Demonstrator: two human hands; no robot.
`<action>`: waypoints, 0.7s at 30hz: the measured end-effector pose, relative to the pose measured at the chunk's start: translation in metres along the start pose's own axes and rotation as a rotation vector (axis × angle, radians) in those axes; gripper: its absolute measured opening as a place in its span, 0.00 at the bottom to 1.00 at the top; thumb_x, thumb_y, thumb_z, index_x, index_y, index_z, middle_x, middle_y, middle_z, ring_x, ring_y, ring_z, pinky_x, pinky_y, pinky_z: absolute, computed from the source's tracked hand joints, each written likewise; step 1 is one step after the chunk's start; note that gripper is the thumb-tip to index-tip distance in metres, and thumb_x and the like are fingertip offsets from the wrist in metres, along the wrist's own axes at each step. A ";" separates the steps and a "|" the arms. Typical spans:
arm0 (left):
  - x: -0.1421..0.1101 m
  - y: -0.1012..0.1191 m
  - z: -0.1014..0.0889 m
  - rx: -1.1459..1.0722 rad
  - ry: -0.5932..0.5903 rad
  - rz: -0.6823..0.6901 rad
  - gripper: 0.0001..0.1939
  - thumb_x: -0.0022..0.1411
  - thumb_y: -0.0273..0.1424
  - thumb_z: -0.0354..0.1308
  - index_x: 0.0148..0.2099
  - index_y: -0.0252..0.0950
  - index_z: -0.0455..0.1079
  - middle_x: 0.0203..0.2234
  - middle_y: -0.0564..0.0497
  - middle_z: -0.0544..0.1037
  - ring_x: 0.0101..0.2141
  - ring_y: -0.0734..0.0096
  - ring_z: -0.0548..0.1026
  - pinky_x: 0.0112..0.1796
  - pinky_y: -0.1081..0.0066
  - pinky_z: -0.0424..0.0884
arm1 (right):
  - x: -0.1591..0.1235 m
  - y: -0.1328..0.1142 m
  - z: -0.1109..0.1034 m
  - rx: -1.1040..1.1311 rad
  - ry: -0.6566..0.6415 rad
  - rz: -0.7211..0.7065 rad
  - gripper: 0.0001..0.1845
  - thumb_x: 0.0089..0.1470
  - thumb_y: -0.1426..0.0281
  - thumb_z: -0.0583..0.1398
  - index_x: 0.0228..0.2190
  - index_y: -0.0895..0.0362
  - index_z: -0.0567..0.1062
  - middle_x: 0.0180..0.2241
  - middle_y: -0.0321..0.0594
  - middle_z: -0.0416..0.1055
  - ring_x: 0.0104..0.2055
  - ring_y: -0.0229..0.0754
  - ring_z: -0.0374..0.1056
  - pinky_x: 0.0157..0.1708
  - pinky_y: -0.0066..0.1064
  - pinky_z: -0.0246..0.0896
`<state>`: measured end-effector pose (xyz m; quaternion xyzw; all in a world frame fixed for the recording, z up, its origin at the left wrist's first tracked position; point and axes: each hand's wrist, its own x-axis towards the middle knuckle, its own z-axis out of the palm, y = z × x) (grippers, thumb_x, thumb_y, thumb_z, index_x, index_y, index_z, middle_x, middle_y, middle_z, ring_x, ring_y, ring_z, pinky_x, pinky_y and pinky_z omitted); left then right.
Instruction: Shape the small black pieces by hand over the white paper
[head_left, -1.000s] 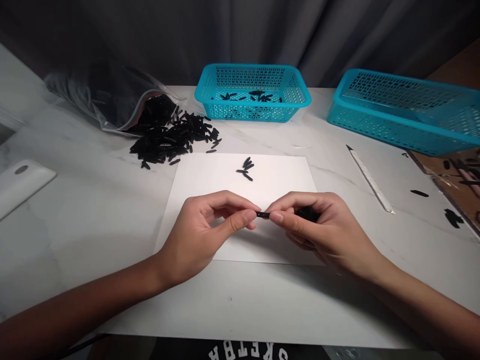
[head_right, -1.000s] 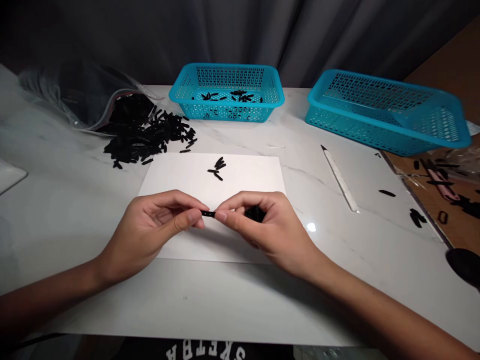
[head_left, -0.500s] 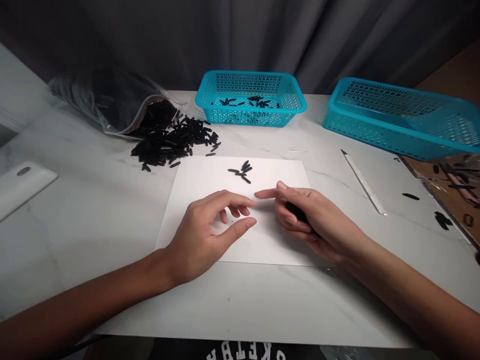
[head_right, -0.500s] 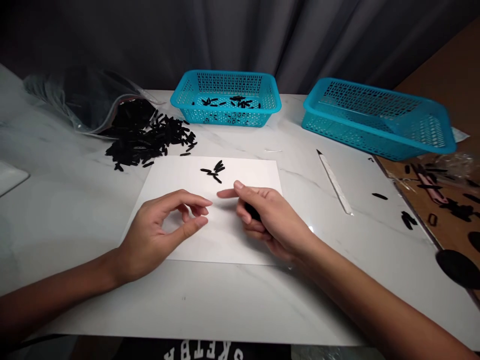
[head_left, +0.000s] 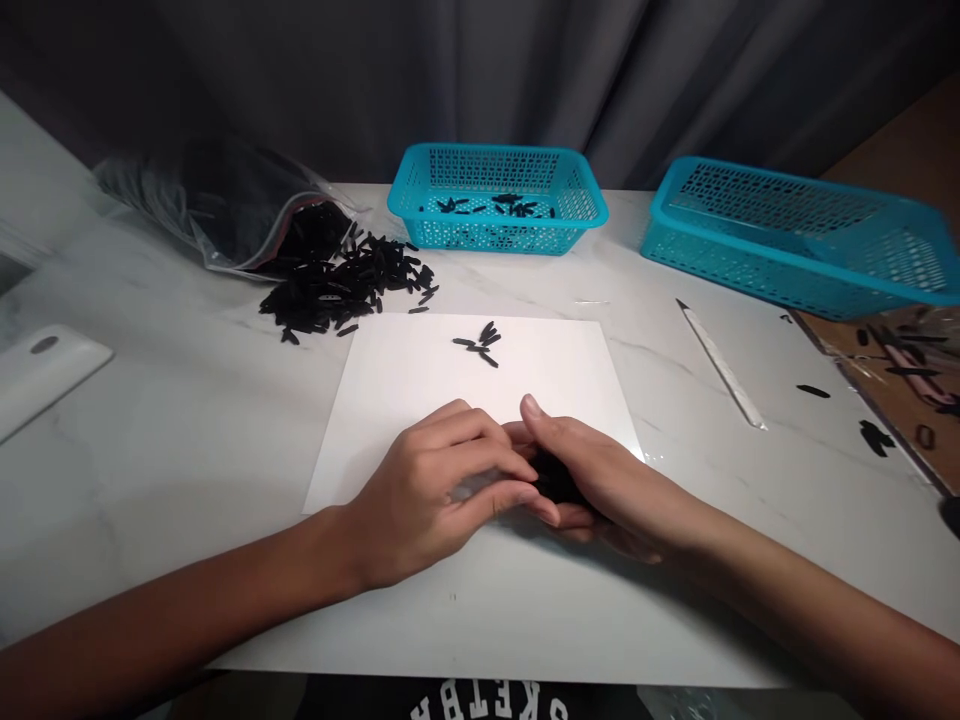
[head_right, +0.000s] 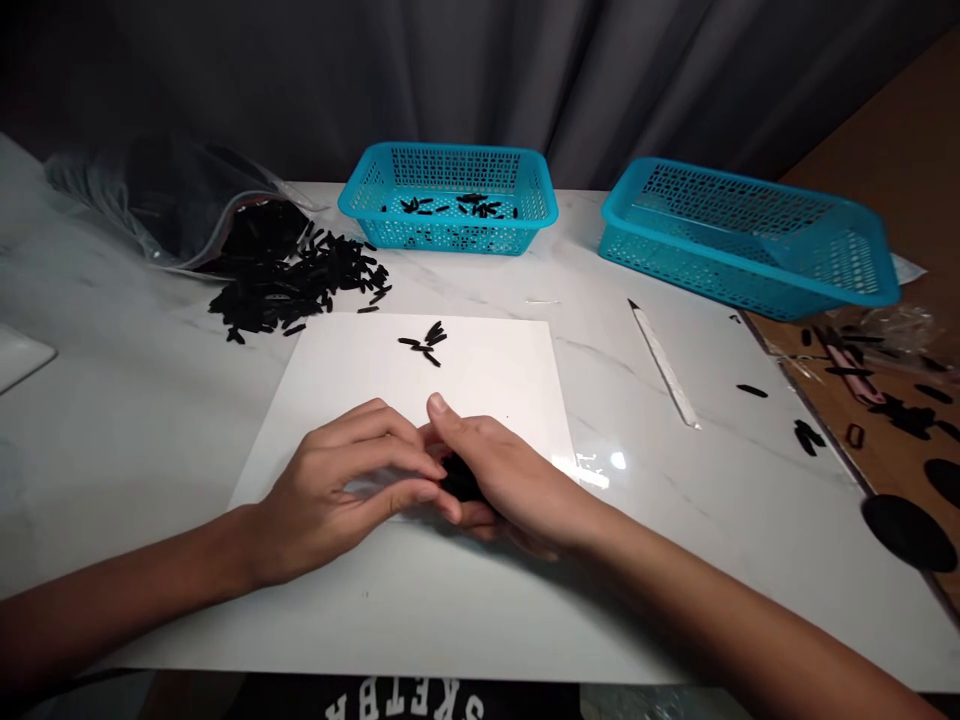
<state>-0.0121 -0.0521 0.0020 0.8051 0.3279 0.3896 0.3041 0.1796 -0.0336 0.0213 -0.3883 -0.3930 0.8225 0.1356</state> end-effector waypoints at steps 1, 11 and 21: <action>0.000 0.001 -0.001 -0.005 -0.014 -0.025 0.03 0.64 0.27 0.62 0.41 0.36 0.76 0.33 0.50 0.78 0.36 0.71 0.73 0.39 0.70 0.73 | 0.000 0.001 0.000 -0.011 -0.018 -0.011 0.31 0.65 0.46 0.46 0.26 0.58 0.66 0.18 0.30 0.58 0.17 0.29 0.42 0.16 0.23 0.38; 0.004 0.007 -0.006 0.044 0.062 -0.068 0.03 0.63 0.26 0.61 0.36 0.38 0.75 0.30 0.51 0.79 0.33 0.70 0.73 0.35 0.68 0.71 | 0.003 0.000 0.000 0.041 -0.029 -0.074 0.21 0.61 0.54 0.59 0.26 0.57 0.68 0.19 0.29 0.61 0.16 0.28 0.44 0.14 0.22 0.39; 0.010 0.008 -0.015 -0.130 0.205 -0.514 0.05 0.62 0.31 0.62 0.32 0.38 0.75 0.30 0.54 0.79 0.33 0.72 0.72 0.33 0.70 0.64 | -0.001 -0.005 -0.016 -0.201 0.271 -0.274 0.11 0.56 0.61 0.66 0.32 0.57 0.79 0.18 0.29 0.58 0.18 0.28 0.48 0.15 0.22 0.39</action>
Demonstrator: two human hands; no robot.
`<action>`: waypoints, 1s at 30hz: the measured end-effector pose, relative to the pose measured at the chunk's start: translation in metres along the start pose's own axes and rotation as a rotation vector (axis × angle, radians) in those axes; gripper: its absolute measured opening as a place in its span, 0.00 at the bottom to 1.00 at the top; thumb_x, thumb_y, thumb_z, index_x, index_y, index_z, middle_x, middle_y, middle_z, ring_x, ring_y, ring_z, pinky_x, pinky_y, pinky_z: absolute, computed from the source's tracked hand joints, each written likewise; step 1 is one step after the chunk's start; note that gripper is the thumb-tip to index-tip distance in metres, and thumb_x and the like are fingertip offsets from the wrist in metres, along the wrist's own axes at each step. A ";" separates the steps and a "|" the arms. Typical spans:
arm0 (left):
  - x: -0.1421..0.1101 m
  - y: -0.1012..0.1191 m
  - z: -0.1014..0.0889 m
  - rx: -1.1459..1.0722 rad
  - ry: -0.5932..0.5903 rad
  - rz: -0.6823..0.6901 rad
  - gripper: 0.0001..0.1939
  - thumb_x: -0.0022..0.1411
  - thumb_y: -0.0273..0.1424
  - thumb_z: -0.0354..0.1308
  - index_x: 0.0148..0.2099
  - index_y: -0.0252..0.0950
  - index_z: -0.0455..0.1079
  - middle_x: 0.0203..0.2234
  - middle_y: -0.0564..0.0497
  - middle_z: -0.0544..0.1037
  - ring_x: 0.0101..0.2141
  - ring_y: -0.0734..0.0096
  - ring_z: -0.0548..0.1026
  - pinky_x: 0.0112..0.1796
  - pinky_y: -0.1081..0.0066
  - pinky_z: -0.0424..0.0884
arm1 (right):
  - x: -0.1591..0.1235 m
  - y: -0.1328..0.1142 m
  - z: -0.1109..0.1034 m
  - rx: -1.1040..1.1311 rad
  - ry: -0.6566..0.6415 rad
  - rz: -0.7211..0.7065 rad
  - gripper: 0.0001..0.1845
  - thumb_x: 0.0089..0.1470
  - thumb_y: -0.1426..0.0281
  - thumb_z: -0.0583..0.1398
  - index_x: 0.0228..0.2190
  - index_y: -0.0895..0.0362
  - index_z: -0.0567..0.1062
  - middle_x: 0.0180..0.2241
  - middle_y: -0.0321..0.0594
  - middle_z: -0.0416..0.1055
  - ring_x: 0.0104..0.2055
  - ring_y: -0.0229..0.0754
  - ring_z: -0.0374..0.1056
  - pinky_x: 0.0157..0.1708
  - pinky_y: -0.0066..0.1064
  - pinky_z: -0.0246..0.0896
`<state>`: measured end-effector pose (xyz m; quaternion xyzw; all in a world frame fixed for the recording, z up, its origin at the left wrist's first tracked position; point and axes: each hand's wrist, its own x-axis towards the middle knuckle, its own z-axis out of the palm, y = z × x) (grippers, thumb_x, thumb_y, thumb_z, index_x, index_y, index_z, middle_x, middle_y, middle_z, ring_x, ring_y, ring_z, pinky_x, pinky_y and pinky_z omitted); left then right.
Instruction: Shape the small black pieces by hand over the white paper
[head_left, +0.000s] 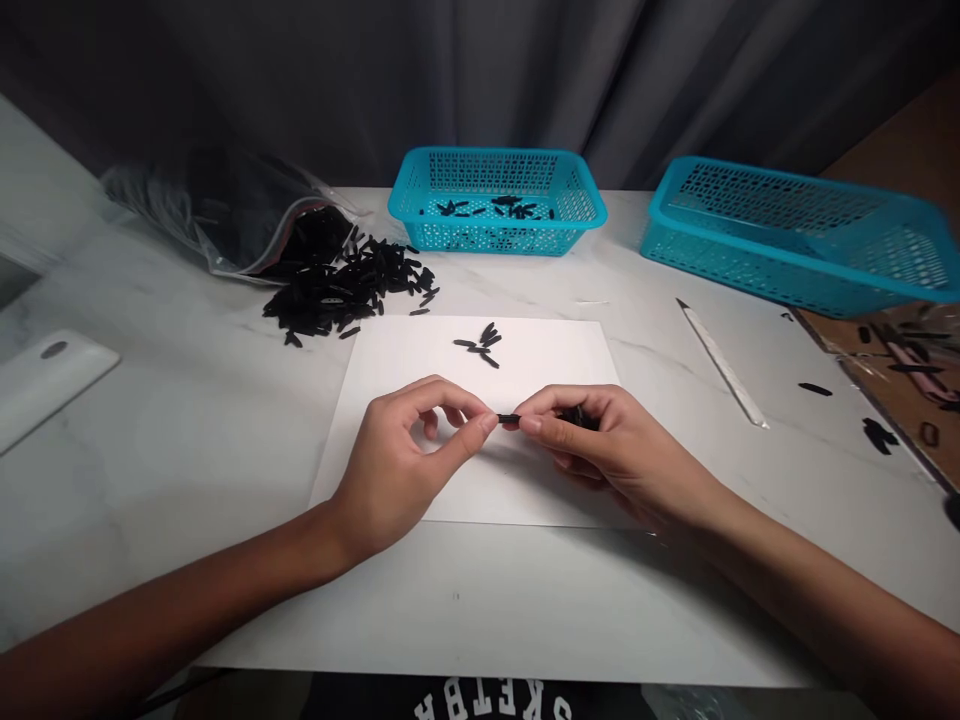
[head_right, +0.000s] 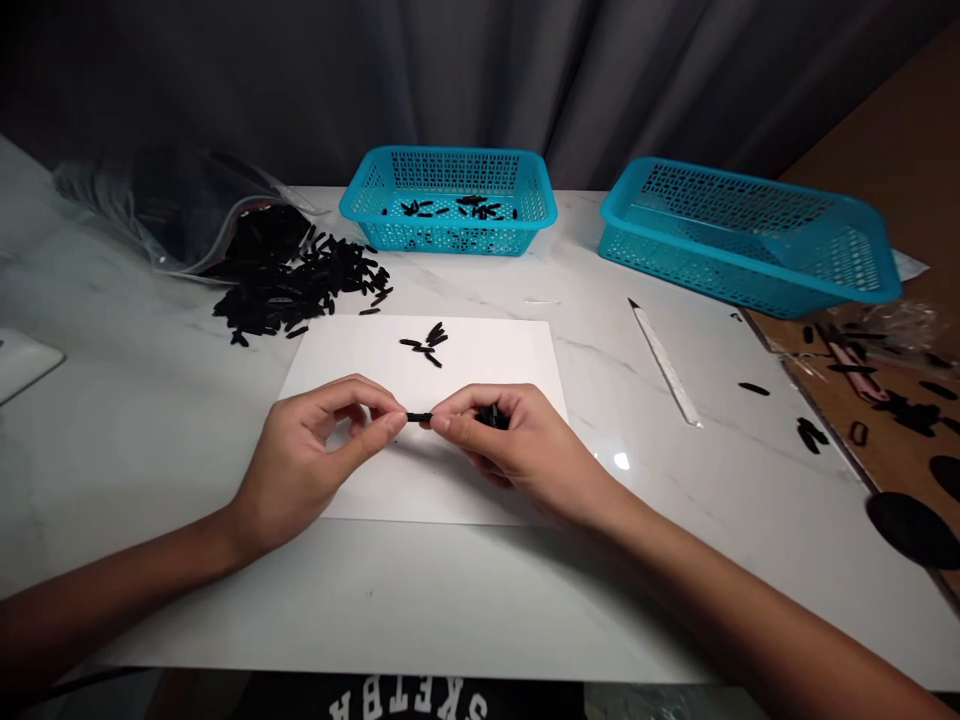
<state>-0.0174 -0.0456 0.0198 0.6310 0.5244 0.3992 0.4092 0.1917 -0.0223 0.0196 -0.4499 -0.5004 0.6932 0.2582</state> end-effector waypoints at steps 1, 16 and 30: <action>0.000 0.001 0.000 -0.021 -0.016 -0.026 0.06 0.62 0.32 0.62 0.32 0.38 0.75 0.30 0.54 0.79 0.33 0.72 0.72 0.33 0.70 0.64 | 0.000 0.001 0.000 -0.005 0.000 -0.002 0.12 0.57 0.60 0.66 0.32 0.57 0.79 0.18 0.29 0.58 0.18 0.28 0.48 0.15 0.22 0.38; 0.002 -0.001 -0.001 -0.111 -0.068 -0.114 0.04 0.61 0.34 0.65 0.36 0.40 0.78 0.32 0.54 0.80 0.33 0.72 0.73 0.34 0.70 0.65 | -0.002 -0.001 -0.001 -0.027 0.010 -0.042 0.10 0.56 0.62 0.67 0.33 0.57 0.80 0.15 0.27 0.54 0.17 0.28 0.46 0.15 0.23 0.37; 0.002 0.000 -0.002 -0.071 -0.020 -0.043 0.02 0.59 0.32 0.67 0.36 0.41 0.79 0.31 0.55 0.80 0.31 0.73 0.72 0.33 0.70 0.65 | -0.005 -0.002 -0.002 -0.039 0.053 -0.050 0.10 0.52 0.63 0.69 0.33 0.57 0.79 0.17 0.29 0.56 0.18 0.30 0.48 0.15 0.24 0.36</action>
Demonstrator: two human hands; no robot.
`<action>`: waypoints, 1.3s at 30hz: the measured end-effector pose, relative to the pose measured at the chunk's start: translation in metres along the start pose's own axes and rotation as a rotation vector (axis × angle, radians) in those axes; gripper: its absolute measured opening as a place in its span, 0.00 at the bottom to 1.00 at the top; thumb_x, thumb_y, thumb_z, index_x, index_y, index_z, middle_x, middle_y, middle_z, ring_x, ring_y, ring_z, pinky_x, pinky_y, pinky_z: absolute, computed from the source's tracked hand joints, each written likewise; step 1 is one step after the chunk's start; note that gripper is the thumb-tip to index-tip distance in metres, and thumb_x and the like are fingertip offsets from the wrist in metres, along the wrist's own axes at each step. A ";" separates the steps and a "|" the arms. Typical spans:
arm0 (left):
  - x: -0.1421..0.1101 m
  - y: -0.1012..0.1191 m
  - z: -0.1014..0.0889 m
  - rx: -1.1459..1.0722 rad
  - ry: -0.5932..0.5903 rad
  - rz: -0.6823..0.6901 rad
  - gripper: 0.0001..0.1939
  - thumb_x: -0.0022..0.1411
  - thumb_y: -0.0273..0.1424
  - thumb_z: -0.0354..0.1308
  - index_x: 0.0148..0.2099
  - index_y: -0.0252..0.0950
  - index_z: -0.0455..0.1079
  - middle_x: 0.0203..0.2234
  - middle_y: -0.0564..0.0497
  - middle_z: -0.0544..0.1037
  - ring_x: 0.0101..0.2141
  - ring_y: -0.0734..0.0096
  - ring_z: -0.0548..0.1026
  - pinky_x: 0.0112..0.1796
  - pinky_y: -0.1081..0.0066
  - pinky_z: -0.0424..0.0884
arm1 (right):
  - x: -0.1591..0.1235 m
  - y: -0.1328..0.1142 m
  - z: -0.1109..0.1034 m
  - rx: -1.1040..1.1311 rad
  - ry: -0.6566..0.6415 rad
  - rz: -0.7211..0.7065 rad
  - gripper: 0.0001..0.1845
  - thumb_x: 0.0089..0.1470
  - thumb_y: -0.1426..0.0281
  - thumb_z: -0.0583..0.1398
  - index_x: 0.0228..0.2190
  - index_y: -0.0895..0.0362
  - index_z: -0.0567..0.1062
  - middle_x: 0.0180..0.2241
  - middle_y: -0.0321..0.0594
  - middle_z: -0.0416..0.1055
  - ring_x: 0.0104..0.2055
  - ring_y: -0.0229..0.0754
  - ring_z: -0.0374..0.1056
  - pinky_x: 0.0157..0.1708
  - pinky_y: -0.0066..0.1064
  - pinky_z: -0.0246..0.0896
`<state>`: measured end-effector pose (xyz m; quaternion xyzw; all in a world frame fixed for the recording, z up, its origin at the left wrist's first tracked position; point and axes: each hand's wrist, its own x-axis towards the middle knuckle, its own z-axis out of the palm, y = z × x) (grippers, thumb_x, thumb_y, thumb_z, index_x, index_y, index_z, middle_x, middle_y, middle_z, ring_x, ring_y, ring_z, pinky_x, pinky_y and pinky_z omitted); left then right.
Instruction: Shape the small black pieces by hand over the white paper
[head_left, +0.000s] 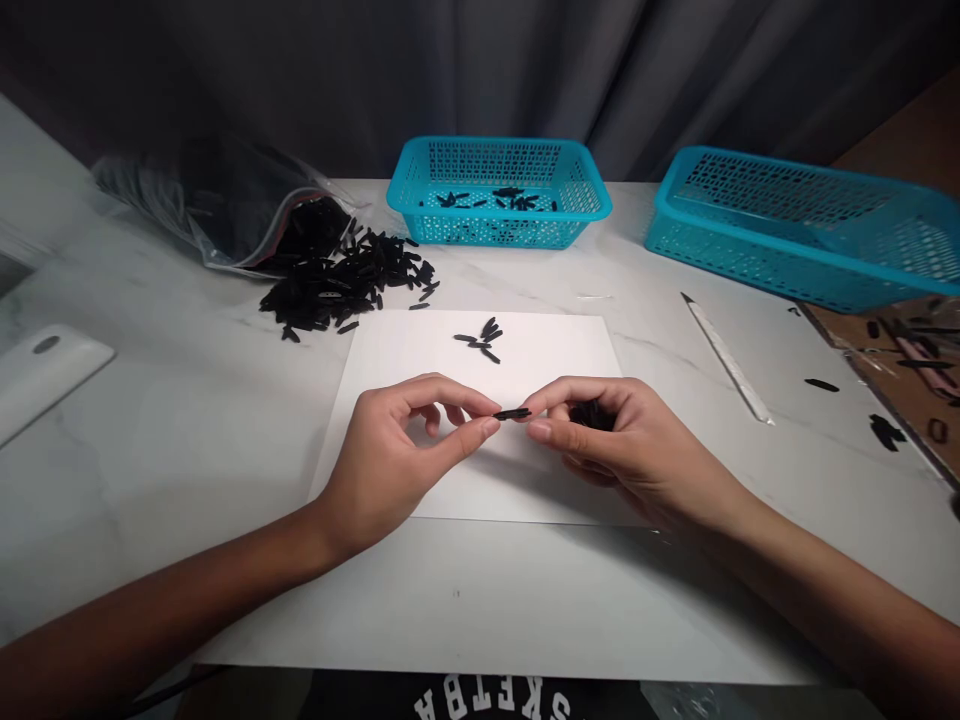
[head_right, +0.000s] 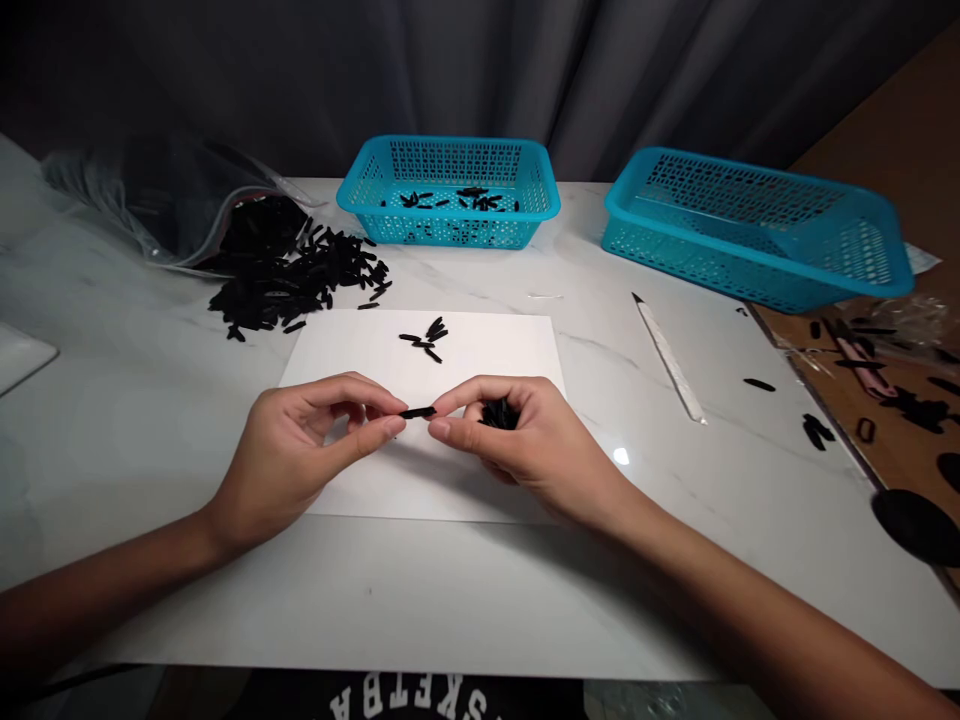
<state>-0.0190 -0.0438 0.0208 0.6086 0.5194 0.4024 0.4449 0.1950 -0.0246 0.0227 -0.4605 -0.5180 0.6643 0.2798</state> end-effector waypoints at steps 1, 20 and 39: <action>0.000 0.000 0.000 -0.002 -0.004 -0.005 0.01 0.59 0.32 0.67 0.36 0.41 0.79 0.30 0.55 0.80 0.31 0.73 0.72 0.33 0.71 0.65 | 0.000 0.000 0.000 -0.006 0.004 0.005 0.11 0.53 0.62 0.68 0.32 0.57 0.79 0.17 0.29 0.56 0.18 0.30 0.48 0.15 0.24 0.37; -0.002 -0.001 0.000 -0.035 -0.028 0.014 0.01 0.59 0.31 0.67 0.36 0.42 0.79 0.30 0.57 0.80 0.31 0.76 0.73 0.34 0.72 0.67 | -0.001 -0.007 0.004 0.176 -0.029 0.062 0.09 0.52 0.65 0.70 0.30 0.58 0.81 0.16 0.27 0.53 0.17 0.26 0.46 0.13 0.19 0.37; -0.002 0.001 0.000 -0.008 -0.008 0.022 0.01 0.59 0.31 0.67 0.35 0.41 0.79 0.29 0.58 0.80 0.30 0.78 0.71 0.33 0.74 0.66 | -0.002 -0.002 0.001 0.091 -0.031 0.015 0.08 0.54 0.64 0.68 0.32 0.56 0.81 0.16 0.27 0.55 0.17 0.26 0.47 0.15 0.21 0.38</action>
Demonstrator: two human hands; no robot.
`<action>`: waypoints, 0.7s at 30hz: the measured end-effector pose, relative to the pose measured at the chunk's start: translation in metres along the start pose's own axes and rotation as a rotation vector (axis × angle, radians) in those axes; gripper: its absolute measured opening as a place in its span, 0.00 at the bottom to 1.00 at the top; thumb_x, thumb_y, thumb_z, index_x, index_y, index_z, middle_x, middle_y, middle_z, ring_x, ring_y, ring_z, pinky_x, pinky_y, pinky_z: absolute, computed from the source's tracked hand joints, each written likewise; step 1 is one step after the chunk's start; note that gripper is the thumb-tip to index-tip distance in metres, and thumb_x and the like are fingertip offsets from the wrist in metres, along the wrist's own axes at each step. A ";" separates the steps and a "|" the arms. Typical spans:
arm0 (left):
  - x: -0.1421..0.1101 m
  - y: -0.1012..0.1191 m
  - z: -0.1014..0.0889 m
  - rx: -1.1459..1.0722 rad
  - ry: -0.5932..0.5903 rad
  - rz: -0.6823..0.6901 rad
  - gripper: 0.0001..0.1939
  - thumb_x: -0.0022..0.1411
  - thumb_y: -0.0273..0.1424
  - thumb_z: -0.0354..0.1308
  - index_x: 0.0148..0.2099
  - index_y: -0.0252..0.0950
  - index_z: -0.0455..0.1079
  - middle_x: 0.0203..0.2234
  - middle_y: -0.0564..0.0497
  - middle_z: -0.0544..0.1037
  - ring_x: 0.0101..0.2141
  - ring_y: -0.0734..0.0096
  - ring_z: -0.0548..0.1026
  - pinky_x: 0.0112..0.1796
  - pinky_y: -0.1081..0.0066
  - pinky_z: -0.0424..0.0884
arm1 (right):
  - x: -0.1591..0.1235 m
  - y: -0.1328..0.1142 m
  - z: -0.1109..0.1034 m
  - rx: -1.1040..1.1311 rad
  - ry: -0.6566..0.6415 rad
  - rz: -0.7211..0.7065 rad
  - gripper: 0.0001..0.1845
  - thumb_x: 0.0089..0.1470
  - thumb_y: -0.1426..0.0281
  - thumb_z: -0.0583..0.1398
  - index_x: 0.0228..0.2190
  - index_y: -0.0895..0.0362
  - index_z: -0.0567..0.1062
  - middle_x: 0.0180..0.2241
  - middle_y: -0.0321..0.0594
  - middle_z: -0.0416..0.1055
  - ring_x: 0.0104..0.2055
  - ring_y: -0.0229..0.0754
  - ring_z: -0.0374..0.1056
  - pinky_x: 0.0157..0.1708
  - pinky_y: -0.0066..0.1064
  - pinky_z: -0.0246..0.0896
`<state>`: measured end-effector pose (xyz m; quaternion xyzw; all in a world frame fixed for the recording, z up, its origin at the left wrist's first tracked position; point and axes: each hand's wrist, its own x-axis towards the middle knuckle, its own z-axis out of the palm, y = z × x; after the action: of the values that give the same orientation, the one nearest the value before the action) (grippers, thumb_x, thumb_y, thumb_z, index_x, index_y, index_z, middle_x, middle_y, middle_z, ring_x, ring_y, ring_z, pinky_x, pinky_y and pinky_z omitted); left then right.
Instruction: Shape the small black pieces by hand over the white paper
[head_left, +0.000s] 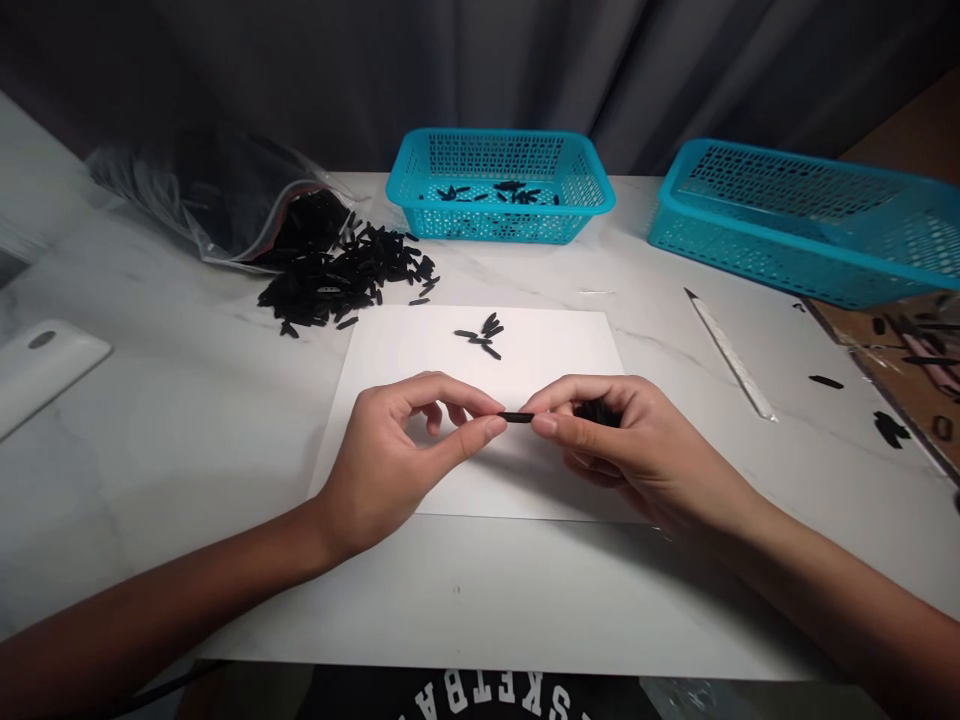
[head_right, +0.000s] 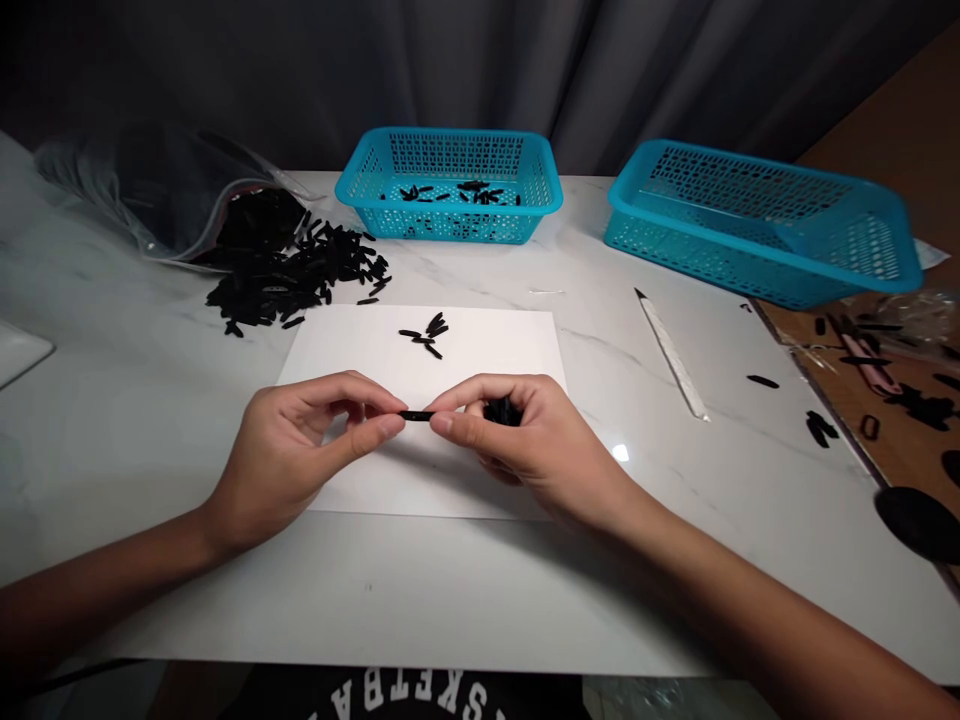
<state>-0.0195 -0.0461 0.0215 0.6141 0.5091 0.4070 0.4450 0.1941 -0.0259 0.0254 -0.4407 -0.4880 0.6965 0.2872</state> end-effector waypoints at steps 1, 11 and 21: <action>0.000 0.000 0.000 -0.007 -0.004 -0.011 0.01 0.59 0.31 0.67 0.35 0.41 0.79 0.29 0.58 0.80 0.30 0.78 0.71 0.33 0.74 0.66 | 0.000 -0.001 0.001 0.017 0.003 0.011 0.08 0.54 0.64 0.69 0.32 0.56 0.81 0.16 0.28 0.54 0.17 0.26 0.46 0.15 0.21 0.37; 0.001 0.001 0.000 -0.108 -0.085 -0.130 0.03 0.61 0.34 0.65 0.35 0.42 0.79 0.29 0.58 0.80 0.32 0.76 0.74 0.34 0.74 0.66 | 0.002 -0.003 -0.001 0.261 -0.060 0.182 0.10 0.50 0.65 0.71 0.30 0.58 0.80 0.17 0.26 0.54 0.17 0.25 0.43 0.14 0.18 0.37; -0.001 0.000 -0.002 -0.153 -0.155 -0.131 0.07 0.65 0.36 0.61 0.36 0.41 0.78 0.32 0.56 0.81 0.37 0.71 0.78 0.40 0.71 0.68 | 0.001 0.000 -0.002 0.216 -0.117 0.166 0.09 0.56 0.64 0.67 0.31 0.58 0.81 0.17 0.27 0.53 0.17 0.25 0.41 0.15 0.20 0.36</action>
<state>-0.0219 -0.0469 0.0225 0.5736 0.4794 0.3660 0.5543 0.1955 -0.0246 0.0244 -0.4045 -0.3880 0.7909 0.2454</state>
